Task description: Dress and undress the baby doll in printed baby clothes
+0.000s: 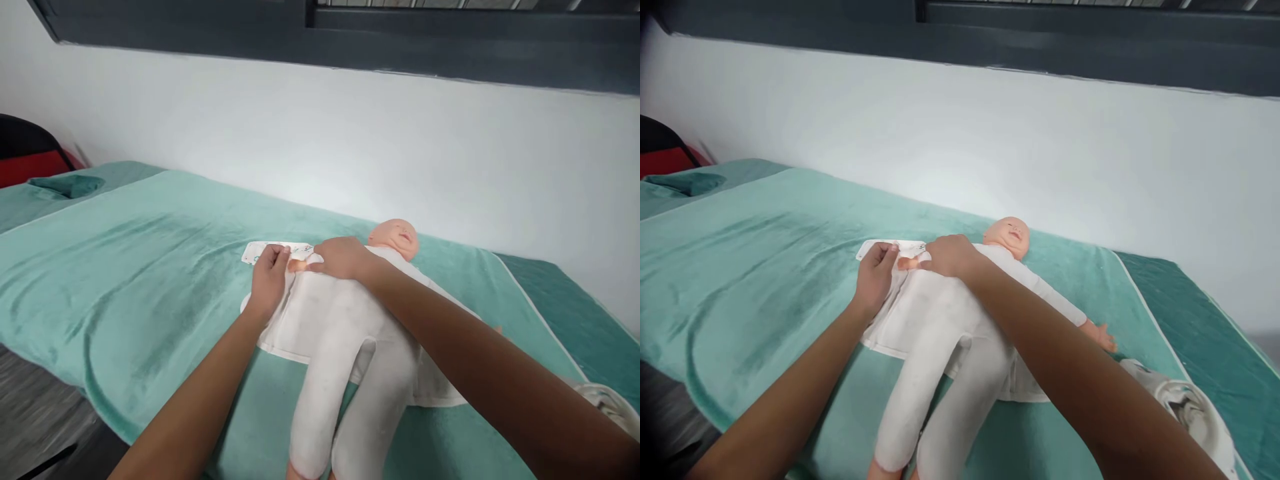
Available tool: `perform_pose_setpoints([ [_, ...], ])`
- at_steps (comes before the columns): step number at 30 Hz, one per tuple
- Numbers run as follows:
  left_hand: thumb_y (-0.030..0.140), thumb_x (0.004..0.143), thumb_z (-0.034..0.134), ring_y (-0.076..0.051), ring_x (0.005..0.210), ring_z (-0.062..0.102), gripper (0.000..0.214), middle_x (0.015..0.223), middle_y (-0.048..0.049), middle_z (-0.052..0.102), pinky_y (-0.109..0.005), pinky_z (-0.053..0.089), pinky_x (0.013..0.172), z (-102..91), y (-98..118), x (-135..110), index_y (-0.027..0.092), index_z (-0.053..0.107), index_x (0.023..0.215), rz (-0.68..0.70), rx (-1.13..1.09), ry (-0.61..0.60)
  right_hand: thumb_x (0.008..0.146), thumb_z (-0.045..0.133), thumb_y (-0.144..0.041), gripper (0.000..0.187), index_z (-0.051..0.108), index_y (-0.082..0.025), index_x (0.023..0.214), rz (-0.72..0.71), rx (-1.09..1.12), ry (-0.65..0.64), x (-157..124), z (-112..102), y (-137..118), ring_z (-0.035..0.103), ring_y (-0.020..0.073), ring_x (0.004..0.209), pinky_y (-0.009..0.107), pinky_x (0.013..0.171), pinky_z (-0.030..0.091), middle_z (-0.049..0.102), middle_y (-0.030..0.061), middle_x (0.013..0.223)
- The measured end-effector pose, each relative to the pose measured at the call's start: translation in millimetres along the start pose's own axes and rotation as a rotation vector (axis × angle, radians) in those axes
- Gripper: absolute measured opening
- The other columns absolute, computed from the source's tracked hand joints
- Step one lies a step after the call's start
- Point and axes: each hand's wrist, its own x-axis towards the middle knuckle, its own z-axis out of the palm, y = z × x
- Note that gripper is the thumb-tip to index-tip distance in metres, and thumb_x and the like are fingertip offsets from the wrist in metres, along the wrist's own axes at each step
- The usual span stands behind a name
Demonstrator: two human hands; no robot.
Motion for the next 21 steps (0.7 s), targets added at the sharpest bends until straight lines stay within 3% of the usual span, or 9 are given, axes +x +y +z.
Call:
perform_pose_setpoints([
  [3, 0.044, 0.09, 0.06, -0.014, 0.076, 0.05, 0.025, 0.08, 0.0011, 0.056, -0.026, 0.041, 0.073, 7.3, 7, -9, 0.02, 0.058, 0.083, -0.069, -0.145, -0.219, 0.093, 0.047, -0.06, 0.046, 0.071, -0.021, 0.094, 0.026, -0.043, -0.026, 6, 2, -4, 0.07, 0.0323, 0.09, 0.038, 0.073, 0.044, 0.075, 0.0147, 0.096],
  [7, 0.041, 0.089, 0.064, -0.012, 0.071, 0.048, 0.022, 0.079, 0.0014, 0.055, -0.024, 0.041, 0.068, 15.5, 14, -16, 0.02, 0.058, 0.089, -0.187, -0.293, -0.403, 0.09, 0.058, -0.038, 0.023, 0.071, -0.02, 0.097, 0.047, -0.068, -0.013, 19, 4, -8, 0.07, 0.0322, 0.094, 0.037, 0.075, 0.044, 0.075, 0.0154, 0.099],
  [9, 0.04, 0.088, 0.065, -0.012, 0.077, 0.052, 0.021, 0.085, 0.0002, 0.059, -0.025, 0.043, 0.073, 17.6, 13, -16, 0.02, 0.06, 0.093, -0.183, -0.282, -0.424, 0.088, 0.059, -0.032, 0.018, 0.07, -0.02, 0.097, 0.046, -0.047, -0.014, 22, 4, -8, 0.069, 0.0305, 0.094, 0.036, 0.075, 0.045, 0.074, 0.0146, 0.1],
  [12, 0.035, 0.084, 0.069, -0.017, 0.103, 0.058, 0.028, 0.11, -0.0029, 0.065, -0.027, 0.044, 0.09, 17.8, 7, -13, 0.022, 0.062, 0.108, -0.142, -0.219, -0.348, 0.09, 0.056, -0.032, 0.022, 0.066, -0.021, 0.105, 0.044, -0.001, 0.051, 10, 1, -3, 0.067, 0.0287, 0.098, 0.036, 0.078, 0.046, 0.072, 0.0127, 0.109],
  [14, 0.033, 0.083, 0.07, -0.019, 0.108, 0.058, 0.028, 0.113, -0.0032, 0.066, -0.029, 0.042, 0.094, 16.6, 2, -10, 0.021, 0.062, 0.107, -0.112, -0.138, -0.274, 0.094, 0.05, -0.033, 0.024, 0.064, -0.022, 0.11, 0.063, 0.111, 0.261, -13, 2, 4, 0.063, 0.0276, 0.108, 0.036, 0.085, 0.047, 0.069, 0.0111, 0.118],
  [15, 0.033, 0.083, 0.068, -0.019, 0.105, 0.059, 0.024, 0.109, -0.0028, 0.067, -0.029, 0.042, 0.093, 15.8, 0, -8, 0.021, 0.063, 0.103, -0.103, -0.094, -0.235, 0.095, 0.047, -0.034, 0.025, 0.063, -0.023, 0.111, 0.092, 0.2, 0.427, -29, 5, 8, 0.06, 0.0268, 0.112, 0.036, 0.089, 0.046, 0.067, 0.0107, 0.12],
  [18, 0.038, 0.087, 0.062, -0.017, 0.09, 0.058, 0.019, 0.092, -0.0007, 0.066, -0.029, 0.042, 0.086, 13.8, -5, -4, 0.02, 0.063, 0.091, -0.098, 0.012, -0.153, 0.096, 0.044, -0.034, 0.026, 0.063, -0.021, 0.109, 0.334, 0.354, 0.894, -85, 24, 21, 0.061, 0.0255, 0.105, 0.037, 0.093, 0.045, 0.068, 0.012, 0.11],
  [19, 0.04, 0.088, 0.061, -0.017, 0.086, 0.057, 0.02, 0.087, 0.0001, 0.065, -0.029, 0.041, 0.084, 13.3, -5, -4, 0.019, 0.062, 0.089, -0.089, 0.035, -0.145, 0.096, 0.044, -0.034, 0.026, 0.063, -0.02, 0.107, 0.444, 0.357, 0.985, -104, 34, 24, 0.061, 0.0253, 0.099, 0.038, 0.09, 0.046, 0.067, 0.012, 0.105],
  [21, 0.042, 0.089, 0.059, -0.015, 0.081, 0.054, 0.023, 0.082, 0.0018, 0.061, -0.028, 0.041, 0.08, 12.7, -5, -4, 0.02, 0.061, 0.086, -0.059, 0.062, -0.138, 0.095, 0.046, -0.039, 0.027, 0.063, -0.02, 0.105, 0.632, 0.423, 1.038, -136, 54, 30, 0.061, 0.0234, 0.083, 0.036, 0.079, 0.046, 0.067, 0.0088, 0.092],
])
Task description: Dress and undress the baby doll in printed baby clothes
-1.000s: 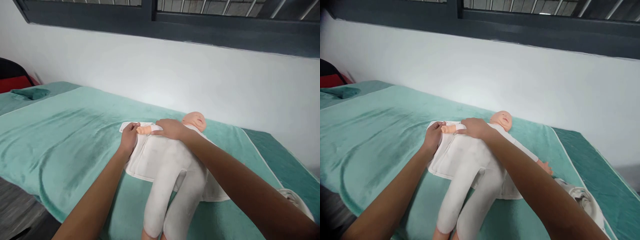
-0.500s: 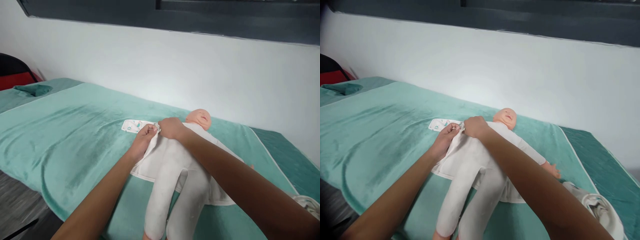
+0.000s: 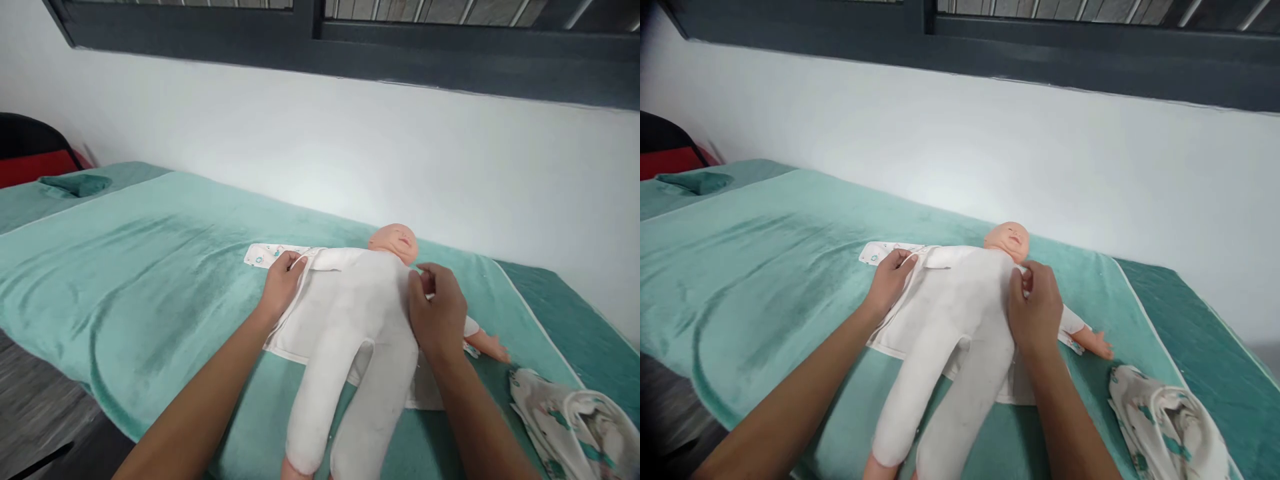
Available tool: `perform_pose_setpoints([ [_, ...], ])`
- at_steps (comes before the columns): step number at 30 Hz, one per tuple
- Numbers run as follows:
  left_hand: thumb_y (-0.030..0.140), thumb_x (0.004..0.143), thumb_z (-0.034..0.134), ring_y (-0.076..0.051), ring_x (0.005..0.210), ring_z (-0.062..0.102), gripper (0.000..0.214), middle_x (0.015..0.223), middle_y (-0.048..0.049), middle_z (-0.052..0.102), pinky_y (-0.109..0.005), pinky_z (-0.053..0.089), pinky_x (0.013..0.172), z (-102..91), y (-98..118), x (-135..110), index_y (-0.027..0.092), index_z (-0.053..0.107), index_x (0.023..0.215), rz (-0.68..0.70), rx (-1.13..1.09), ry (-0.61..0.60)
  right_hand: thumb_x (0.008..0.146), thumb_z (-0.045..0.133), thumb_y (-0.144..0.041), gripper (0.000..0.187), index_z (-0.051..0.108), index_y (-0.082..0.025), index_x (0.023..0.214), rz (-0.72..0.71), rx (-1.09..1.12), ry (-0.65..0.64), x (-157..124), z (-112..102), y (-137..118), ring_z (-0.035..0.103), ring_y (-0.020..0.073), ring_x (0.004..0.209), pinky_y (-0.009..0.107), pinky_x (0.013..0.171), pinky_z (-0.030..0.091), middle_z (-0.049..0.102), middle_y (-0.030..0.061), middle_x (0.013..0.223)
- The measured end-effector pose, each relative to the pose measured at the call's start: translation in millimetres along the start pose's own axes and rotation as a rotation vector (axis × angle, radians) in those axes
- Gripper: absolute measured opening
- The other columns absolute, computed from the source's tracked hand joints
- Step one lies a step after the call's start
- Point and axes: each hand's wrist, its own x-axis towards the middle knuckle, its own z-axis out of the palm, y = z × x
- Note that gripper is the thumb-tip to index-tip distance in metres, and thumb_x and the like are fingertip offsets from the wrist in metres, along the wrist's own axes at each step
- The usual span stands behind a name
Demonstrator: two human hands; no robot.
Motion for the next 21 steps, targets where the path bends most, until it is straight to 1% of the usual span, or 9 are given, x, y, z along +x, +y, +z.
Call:
perform_pose_setpoints([
  [2, 0.042, 0.089, 0.058, -0.014, 0.078, 0.052, 0.023, 0.08, 0.0028, 0.059, -0.027, 0.04, 0.078, -0.4, 1, -1, 0.02, 0.061, 0.084, 0.027, 0.01, 0.023, 0.094, 0.048, -0.044, 0.03, 0.064, -0.021, 0.105, 0.131, -0.021, -0.061, -17, -11, 19, 0.061, 0.0227, 0.075, 0.033, 0.072, 0.043, 0.067, 0.0057, 0.081],
  [3, 0.042, 0.09, 0.058, -0.014, 0.077, 0.051, 0.023, 0.079, 0.003, 0.058, -0.026, 0.04, 0.077, -0.5, 2, -2, 0.02, 0.061, 0.084, 0.034, 0.008, 0.04, 0.095, 0.047, -0.046, 0.031, 0.064, -0.022, 0.105, 0.169, -0.039, -0.107, -23, -13, 26, 0.062, 0.0231, 0.074, 0.033, 0.07, 0.041, 0.068, 0.005, 0.079],
  [5, 0.04, 0.089, 0.058, -0.014, 0.078, 0.051, 0.022, 0.08, 0.0028, 0.058, -0.026, 0.04, 0.077, -0.6, 5, -3, 0.02, 0.062, 0.083, 0.041, -0.004, 0.072, 0.096, 0.045, -0.049, 0.034, 0.065, -0.023, 0.106, 0.203, -0.086, -0.174, -30, -14, 35, 0.064, 0.025, 0.077, 0.033, 0.069, 0.038, 0.07, 0.0059, 0.08],
  [8, 0.038, 0.088, 0.059, -0.014, 0.08, 0.054, 0.021, 0.081, 0.0017, 0.061, -0.026, 0.041, 0.079, 1.1, 12, -4, 0.019, 0.066, 0.082, 0.046, -0.012, 0.089, 0.096, 0.044, -0.051, 0.036, 0.064, -0.024, 0.109, 0.239, -0.07, -0.187, -31, -10, 38, 0.067, 0.0274, 0.082, 0.034, 0.07, 0.038, 0.074, 0.008, 0.087],
  [11, 0.036, 0.089, 0.058, -0.015, 0.081, 0.055, 0.021, 0.082, 0.001, 0.063, -0.027, 0.041, 0.079, 7.5, 21, -2, 0.019, 0.066, 0.081, 0.056, -0.009, 0.07, 0.096, 0.046, -0.053, 0.041, 0.062, -0.024, 0.12, 0.281, 0.094, -0.193, -33, -7, 35, 0.068, 0.0269, 0.085, 0.036, 0.074, 0.043, 0.076, 0.008, 0.09],
  [13, 0.036, 0.091, 0.056, -0.015, 0.078, 0.054, 0.022, 0.078, 0.0016, 0.061, -0.027, 0.04, 0.077, 14.9, 30, 1, 0.019, 0.063, 0.079, 0.06, -0.001, 0.042, 0.095, 0.047, -0.054, 0.047, 0.057, -0.023, 0.13, 0.287, 0.231, -0.223, -34, -6, 34, 0.068, 0.0259, 0.089, 0.038, 0.08, 0.047, 0.076, 0.0081, 0.097],
  [15, 0.035, 0.091, 0.055, -0.014, 0.074, 0.051, 0.023, 0.072, 0.0025, 0.056, -0.028, 0.039, 0.073, 23.8, 41, 4, 0.019, 0.057, 0.074, 0.057, 0.026, 0.009, 0.095, 0.048, -0.054, 0.049, 0.055, -0.023, 0.133, 0.236, 0.356, -0.228, -36, -4, 34, 0.066, 0.0256, 0.102, 0.042, 0.092, 0.048, 0.074, 0.0094, 0.112],
  [18, 0.033, 0.092, 0.054, -0.013, 0.07, 0.048, 0.025, 0.07, 0.0028, 0.053, -0.028, 0.036, 0.069, 36.6, 58, 11, 0.019, 0.052, 0.072, 0.058, 0.073, -0.018, 0.095, 0.051, -0.055, 0.048, 0.056, -0.025, 0.132, 0.115, 0.547, -0.263, -36, 4, 37, 0.056, 0.0249, 0.127, 0.043, 0.11, 0.041, 0.063, 0.009, 0.136],
  [21, 0.032, 0.093, 0.052, -0.013, 0.069, 0.047, 0.025, 0.069, 0.0028, 0.051, -0.028, 0.035, 0.067, 44.7, 71, 20, 0.02, 0.05, 0.071, 0.074, 0.112, -0.042, 0.094, 0.055, -0.057, 0.054, 0.051, -0.03, 0.14, 0.09, 0.687, -0.401, -33, 16, 40, 0.046, 0.0238, 0.141, 0.044, 0.121, 0.032, 0.053, 0.0062, 0.15],
])
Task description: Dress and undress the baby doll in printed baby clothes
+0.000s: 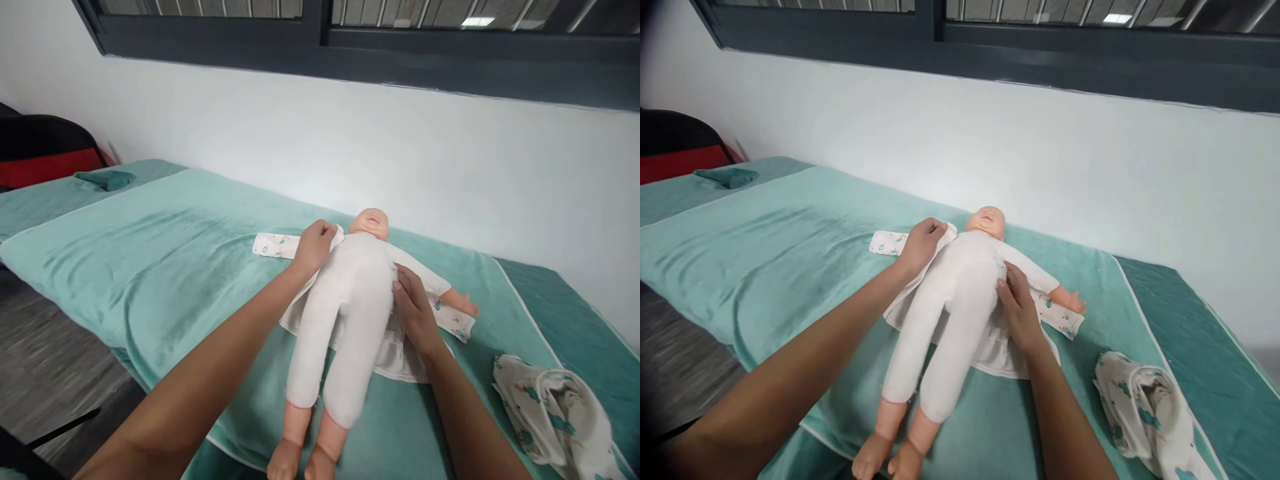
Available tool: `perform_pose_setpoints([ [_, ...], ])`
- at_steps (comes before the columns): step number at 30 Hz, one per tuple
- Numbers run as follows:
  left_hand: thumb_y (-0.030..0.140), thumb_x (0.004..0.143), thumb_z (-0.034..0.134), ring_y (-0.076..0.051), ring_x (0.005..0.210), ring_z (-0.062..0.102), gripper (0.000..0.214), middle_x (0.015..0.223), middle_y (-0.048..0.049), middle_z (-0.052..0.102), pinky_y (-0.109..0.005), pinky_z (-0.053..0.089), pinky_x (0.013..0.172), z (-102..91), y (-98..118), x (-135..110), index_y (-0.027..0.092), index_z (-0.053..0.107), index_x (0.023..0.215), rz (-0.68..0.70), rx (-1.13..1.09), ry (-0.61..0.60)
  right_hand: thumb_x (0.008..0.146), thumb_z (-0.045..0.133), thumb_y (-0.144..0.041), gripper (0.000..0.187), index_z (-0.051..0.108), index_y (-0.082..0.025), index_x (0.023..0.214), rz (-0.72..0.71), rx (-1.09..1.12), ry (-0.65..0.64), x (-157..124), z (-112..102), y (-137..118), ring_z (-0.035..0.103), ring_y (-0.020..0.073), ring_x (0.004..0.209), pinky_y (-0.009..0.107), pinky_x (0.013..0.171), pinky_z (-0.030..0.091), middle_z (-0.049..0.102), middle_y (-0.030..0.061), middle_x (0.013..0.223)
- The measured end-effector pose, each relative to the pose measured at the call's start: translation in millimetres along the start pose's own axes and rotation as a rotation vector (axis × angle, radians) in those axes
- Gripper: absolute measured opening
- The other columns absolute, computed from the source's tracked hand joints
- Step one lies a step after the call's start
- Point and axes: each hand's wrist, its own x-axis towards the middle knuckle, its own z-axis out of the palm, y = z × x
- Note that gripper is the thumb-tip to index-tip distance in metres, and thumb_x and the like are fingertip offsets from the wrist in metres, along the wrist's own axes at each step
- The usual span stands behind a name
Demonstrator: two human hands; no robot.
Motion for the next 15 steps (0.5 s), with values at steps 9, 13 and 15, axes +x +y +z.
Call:
perform_pose_setpoints([
  [9, 0.027, 0.086, 0.059, -0.012, 0.055, 0.049, 0.015, 0.066, 0.0009, 0.057, -0.027, 0.035, 0.056, -16.1, 51, -10, 0.019, 0.058, 0.073, -0.097, 0.167, -0.349, 0.097, 0.043, -0.064, 0.064, 0.04, -0.031, 0.152, 0.002, -0.109, -0.269, 18, 11, 6, 0.028, 0.0225, 0.153, 0.042, 0.128, 0.016, 0.034, 0.0043, 0.164],
  [13, 0.035, 0.086, 0.06, -0.013, 0.057, 0.062, 0.015, 0.092, -0.004, 0.071, -0.026, 0.043, 0.053, -26.1, 67, -27, 0.021, 0.064, 0.087, -0.107, 0.007, -0.606, 0.098, 0.045, -0.059, 0.058, 0.045, -0.031, 0.149, -0.035, -0.11, -0.212, 14, 13, 6, 0.037, 0.0237, 0.148, 0.045, 0.125, 0.025, 0.044, 0.0052, 0.158],
  [15, 0.035, 0.09, 0.055, -0.017, 0.076, 0.07, 0.017, 0.105, -0.005, 0.072, -0.028, 0.051, 0.063, -24.6, 61, -28, 0.021, 0.064, 0.091, 0.006, 0.027, -0.465, 0.097, 0.049, -0.056, 0.053, 0.051, -0.03, 0.144, -0.02, -0.124, -0.149, 9, 11, 6, 0.053, 0.0253, 0.135, 0.047, 0.117, 0.036, 0.06, 0.0063, 0.144],
])
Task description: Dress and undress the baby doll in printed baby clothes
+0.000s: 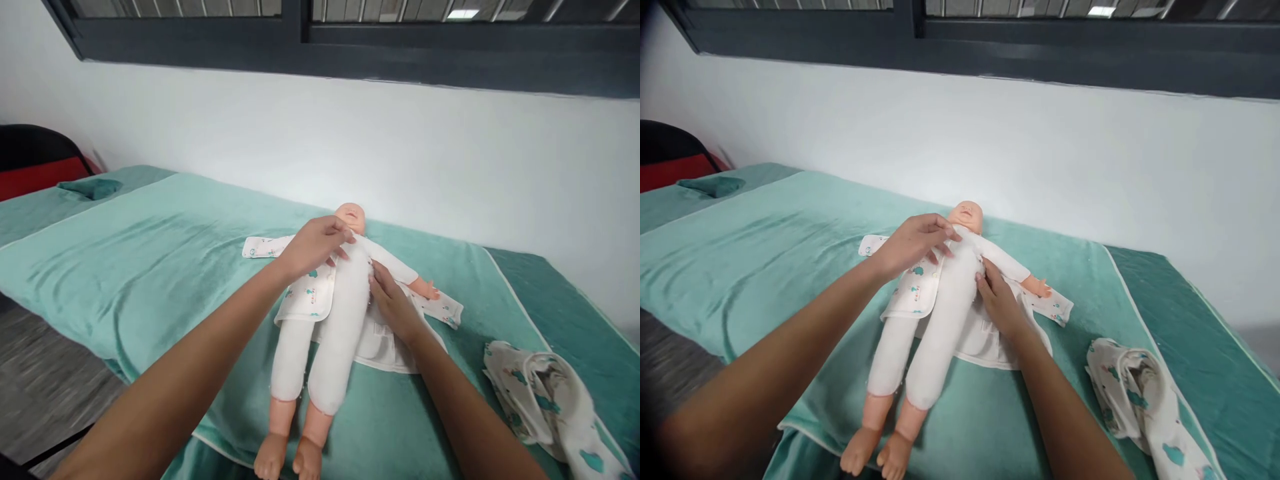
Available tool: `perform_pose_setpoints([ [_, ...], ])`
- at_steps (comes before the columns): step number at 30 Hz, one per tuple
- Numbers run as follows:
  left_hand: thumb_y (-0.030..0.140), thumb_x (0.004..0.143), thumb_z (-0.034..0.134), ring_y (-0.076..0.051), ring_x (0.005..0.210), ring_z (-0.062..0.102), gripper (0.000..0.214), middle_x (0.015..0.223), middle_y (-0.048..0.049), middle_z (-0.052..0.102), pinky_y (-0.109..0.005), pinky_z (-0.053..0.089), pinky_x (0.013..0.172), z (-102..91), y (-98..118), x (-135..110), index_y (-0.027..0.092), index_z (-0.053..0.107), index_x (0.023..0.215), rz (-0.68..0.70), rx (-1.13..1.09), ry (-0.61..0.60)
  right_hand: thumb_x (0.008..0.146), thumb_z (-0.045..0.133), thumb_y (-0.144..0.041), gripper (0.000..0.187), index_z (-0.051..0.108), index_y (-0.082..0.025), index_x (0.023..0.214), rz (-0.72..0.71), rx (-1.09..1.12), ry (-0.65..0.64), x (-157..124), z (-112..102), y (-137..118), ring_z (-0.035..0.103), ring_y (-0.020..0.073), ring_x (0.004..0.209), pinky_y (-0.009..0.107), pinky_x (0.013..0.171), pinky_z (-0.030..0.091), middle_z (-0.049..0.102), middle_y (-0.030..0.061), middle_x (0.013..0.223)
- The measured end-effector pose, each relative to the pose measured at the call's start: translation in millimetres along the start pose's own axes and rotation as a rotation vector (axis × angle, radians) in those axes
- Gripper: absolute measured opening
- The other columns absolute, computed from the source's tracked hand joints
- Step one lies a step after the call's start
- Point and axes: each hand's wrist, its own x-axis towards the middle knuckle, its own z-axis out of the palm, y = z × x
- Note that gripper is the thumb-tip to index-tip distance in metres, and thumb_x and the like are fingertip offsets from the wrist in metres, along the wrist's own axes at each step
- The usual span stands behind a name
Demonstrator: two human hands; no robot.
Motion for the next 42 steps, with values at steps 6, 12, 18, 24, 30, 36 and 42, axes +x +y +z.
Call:
perform_pose_setpoints([
  [6, 0.028, 0.096, 0.046, -0.024, 0.108, 0.066, 0.027, 0.122, -0.0067, 0.071, -0.038, 0.051, 0.094, 18.4, -32, 24, 0.022, 0.065, 0.113, 0.15, 0.535, 0.085, 0.092, 0.054, -0.046, 0.031, 0.072, -0.021, 0.097, 0.081, -0.051, 0.505, -9, -32, -4, 0.07, 0.0217, 0.085, 0.04, 0.09, 0.051, 0.076, 0.0043, 0.089],
  [12, 0.031, 0.099, 0.042, -0.025, 0.126, 0.058, 0.034, 0.136, -0.009, 0.065, -0.037, 0.048, 0.1, 53.8, -12, 50, 0.02, 0.061, 0.126, 0.236, 0.718, -0.091, 0.084, 0.06, -0.045, 0.035, 0.066, -0.019, 0.106, 0.301, 0.117, 0.77, 1, -63, 20, 0.065, 0.0224, 0.097, 0.035, 0.083, 0.051, 0.071, 0.0074, 0.112],
  [18, 0.025, 0.094, 0.052, -0.028, 0.125, 0.057, 0.032, 0.131, -0.0132, 0.064, -0.039, 0.046, 0.099, 126.0, 4, 68, 0.015, 0.058, 0.124, 0.366, 1.042, -0.4, 0.083, 0.057, -0.052, 0.041, 0.061, -0.02, 0.108, 0.404, 0.114, 0.734, 5, -63, 36, 0.063, 0.0229, 0.099, 0.035, 0.081, 0.051, 0.069, 0.0066, 0.11],
  [24, 0.016, 0.095, 0.047, -0.026, 0.119, 0.06, 0.028, 0.126, -0.0134, 0.066, -0.044, 0.041, 0.099, 167.7, -4, 76, 0.016, 0.059, 0.12, 0.409, 1.181, -0.47, 0.088, 0.049, -0.053, 0.041, 0.059, -0.021, 0.113, 0.261, 0.251, 0.821, -1, -75, 29, 0.064, 0.0204, 0.111, 0.034, 0.089, 0.051, 0.067, 0.0075, 0.12],
  [30, 0.005, 0.087, 0.052, -0.025, 0.115, 0.06, 0.038, 0.122, -0.0115, 0.066, -0.04, 0.042, 0.092, 138.3, 3, 83, 0.017, 0.054, 0.123, 0.469, 1.244, -0.323, 0.09, 0.04, -0.046, 0.034, 0.061, -0.02, 0.095, 0.457, -0.082, 0.701, -2, -93, 30, 0.068, 0.0193, 0.078, 0.031, 0.067, 0.049, 0.071, 0.0099, 0.099],
  [36, 0.008, 0.088, 0.052, -0.026, 0.112, 0.06, 0.032, 0.116, -0.0109, 0.068, -0.039, 0.041, 0.087, 120.9, 9, 79, 0.017, 0.057, 0.118, 0.426, 1.265, -0.354, 0.065, 0.079, -0.045, 0.035, 0.054, -0.024, 0.053, 0.441, -0.376, 0.261, -6, -60, 14, 0.058, 0.0211, 0.064, 0.032, 0.062, 0.036, 0.06, 0.0021, 0.058],
  [42, 0.006, 0.084, 0.057, -0.026, 0.11, 0.059, 0.032, 0.114, -0.0105, 0.071, -0.04, 0.038, 0.091, 114.2, 12, 73, 0.02, 0.064, 0.112, 0.408, 1.33, -0.363, 0.071, 0.07, -0.044, 0.033, 0.045, -0.025, 0.058, 0.411, 0.013, 0.454, -6, -78, 18, 0.042, 0.0136, 0.051, 0.028, 0.051, 0.033, 0.044, -0.0057, 0.049],
])
